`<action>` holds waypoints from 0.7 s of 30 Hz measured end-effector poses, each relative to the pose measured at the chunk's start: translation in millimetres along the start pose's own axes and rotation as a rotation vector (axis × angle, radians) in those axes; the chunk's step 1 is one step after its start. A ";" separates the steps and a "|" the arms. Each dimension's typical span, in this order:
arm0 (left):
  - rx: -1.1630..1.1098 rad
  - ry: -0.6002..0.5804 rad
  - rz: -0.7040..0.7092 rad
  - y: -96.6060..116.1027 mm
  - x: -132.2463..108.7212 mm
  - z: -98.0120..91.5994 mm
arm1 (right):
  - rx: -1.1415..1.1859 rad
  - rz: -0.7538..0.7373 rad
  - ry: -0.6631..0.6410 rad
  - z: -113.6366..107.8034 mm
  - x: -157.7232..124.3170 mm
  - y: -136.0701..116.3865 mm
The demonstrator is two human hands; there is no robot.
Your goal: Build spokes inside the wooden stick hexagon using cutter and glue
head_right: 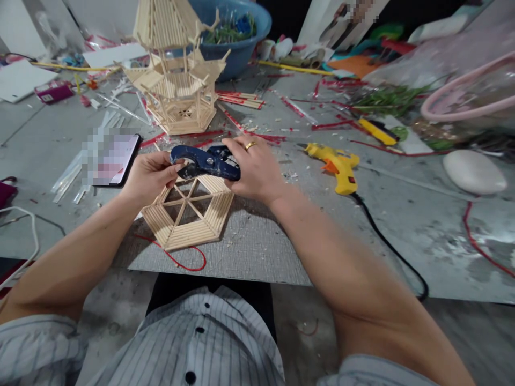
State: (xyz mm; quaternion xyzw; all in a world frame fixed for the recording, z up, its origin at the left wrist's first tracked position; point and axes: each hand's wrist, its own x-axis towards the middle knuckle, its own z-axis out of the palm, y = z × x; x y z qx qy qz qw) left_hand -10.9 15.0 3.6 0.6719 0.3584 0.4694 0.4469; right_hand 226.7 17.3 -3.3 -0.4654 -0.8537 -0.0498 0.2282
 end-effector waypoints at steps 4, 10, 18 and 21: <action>0.024 -0.010 0.014 2.6 -0.9 0.7 | 0.011 -0.001 -0.001 -0.7 -0.5 -6.3; 0.045 0.005 0.027 1.3 -3.2 0.9 | 0.032 -0.003 -0.040 -5.0 -0.5 -10.7; 0.019 0.016 0.005 3.7 -3.7 1.9 | 0.051 0.000 -0.054 -4.5 -0.2 -9.7; 0.005 0.007 0.009 2.6 -3.7 2.1 | 0.044 0.009 -0.054 -5.3 -0.2 -10.6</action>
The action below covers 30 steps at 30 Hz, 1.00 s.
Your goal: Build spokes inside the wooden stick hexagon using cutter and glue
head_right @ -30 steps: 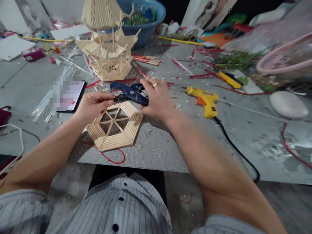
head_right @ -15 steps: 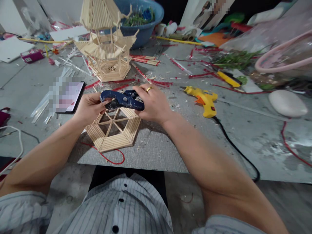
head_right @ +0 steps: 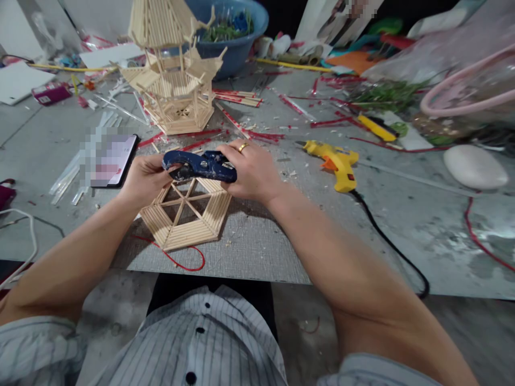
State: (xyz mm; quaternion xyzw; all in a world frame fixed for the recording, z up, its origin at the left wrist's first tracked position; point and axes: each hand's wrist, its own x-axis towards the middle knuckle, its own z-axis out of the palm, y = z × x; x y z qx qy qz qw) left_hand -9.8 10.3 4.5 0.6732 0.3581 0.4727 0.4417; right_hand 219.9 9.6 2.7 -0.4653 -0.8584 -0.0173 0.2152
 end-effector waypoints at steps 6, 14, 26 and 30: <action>0.008 0.009 -0.020 -5.6 -0.6 -0.5 | -0.008 0.017 -0.017 -2.3 0.1 -2.8; 0.007 -0.007 -0.023 -3.9 -0.3 0.4 | -0.013 0.007 -0.002 -0.3 0.5 -1.6; 0.013 -0.023 -0.006 -1.9 -1.3 2.4 | -0.066 0.047 -0.027 1.8 0.0 -1.8; 0.039 -0.019 0.003 -5.8 -0.6 2.0 | -0.104 0.056 -0.003 3.0 0.1 -2.6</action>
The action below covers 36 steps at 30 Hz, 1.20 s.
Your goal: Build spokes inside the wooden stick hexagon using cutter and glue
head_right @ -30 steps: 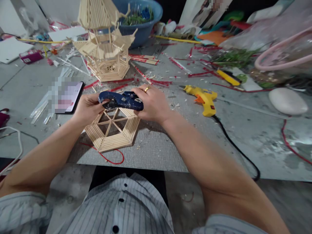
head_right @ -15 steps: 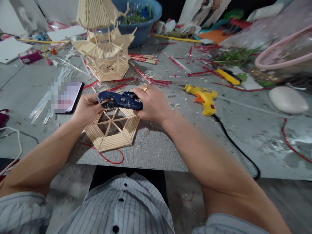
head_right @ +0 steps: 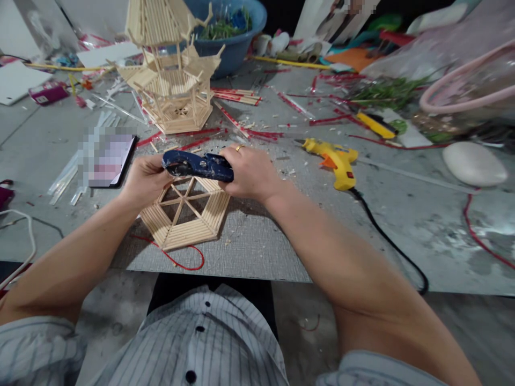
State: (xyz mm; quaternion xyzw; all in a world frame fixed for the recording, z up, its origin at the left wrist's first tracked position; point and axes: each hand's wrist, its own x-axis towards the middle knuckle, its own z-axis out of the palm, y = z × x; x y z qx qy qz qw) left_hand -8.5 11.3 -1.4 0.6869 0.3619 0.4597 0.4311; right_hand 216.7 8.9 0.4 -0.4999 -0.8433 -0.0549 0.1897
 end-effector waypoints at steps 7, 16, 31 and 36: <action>-0.031 0.015 0.004 -2.1 -0.5 0.5 | -0.013 0.028 -0.061 0.4 0.9 -1.5; -0.040 0.043 -0.010 -1.9 0.2 1.4 | -0.087 0.049 -0.081 -2.8 1.7 -5.0; 0.030 -0.020 0.062 -6.9 2.1 -3.7 | 0.092 0.025 0.007 4.8 2.0 4.8; 0.003 -0.053 0.057 -10.9 2.3 -2.9 | 0.048 0.012 -0.026 1.2 1.3 0.1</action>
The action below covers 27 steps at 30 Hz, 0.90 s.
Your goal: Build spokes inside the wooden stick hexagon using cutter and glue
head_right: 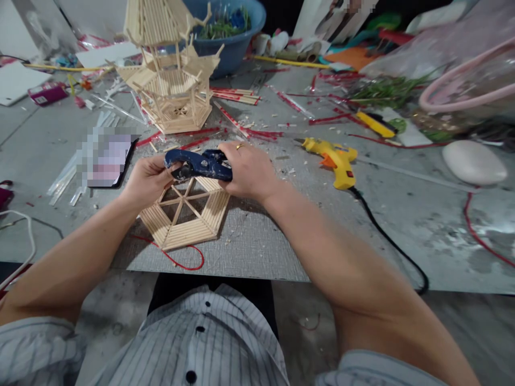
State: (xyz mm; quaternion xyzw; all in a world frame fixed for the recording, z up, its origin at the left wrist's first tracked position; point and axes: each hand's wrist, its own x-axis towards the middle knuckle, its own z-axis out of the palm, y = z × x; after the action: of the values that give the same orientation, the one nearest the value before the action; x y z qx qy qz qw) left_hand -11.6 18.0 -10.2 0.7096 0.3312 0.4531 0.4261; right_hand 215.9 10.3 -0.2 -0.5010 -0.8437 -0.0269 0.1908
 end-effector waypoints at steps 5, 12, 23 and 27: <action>-0.026 -0.001 0.008 1.5 -0.9 1.9 | -0.030 0.018 -0.012 -1.2 0.0 -2.0; -0.001 0.004 0.024 -0.2 -1.5 0.4 | -0.033 0.003 -0.023 -2.8 -0.6 -1.8; 0.023 0.016 0.006 1.1 -1.3 1.2 | -0.045 -0.007 0.004 -0.9 -0.9 -0.7; 0.023 0.018 -0.004 4.6 -1.6 1.8 | -0.062 -0.004 -0.008 -2.7 -1.2 -2.2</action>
State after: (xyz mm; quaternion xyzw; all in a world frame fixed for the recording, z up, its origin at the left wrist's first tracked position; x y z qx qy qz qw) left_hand -10.1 14.2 -7.1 0.7098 0.3415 0.4547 0.4157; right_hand 215.3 7.6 2.2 -0.5051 -0.8442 -0.0514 0.1720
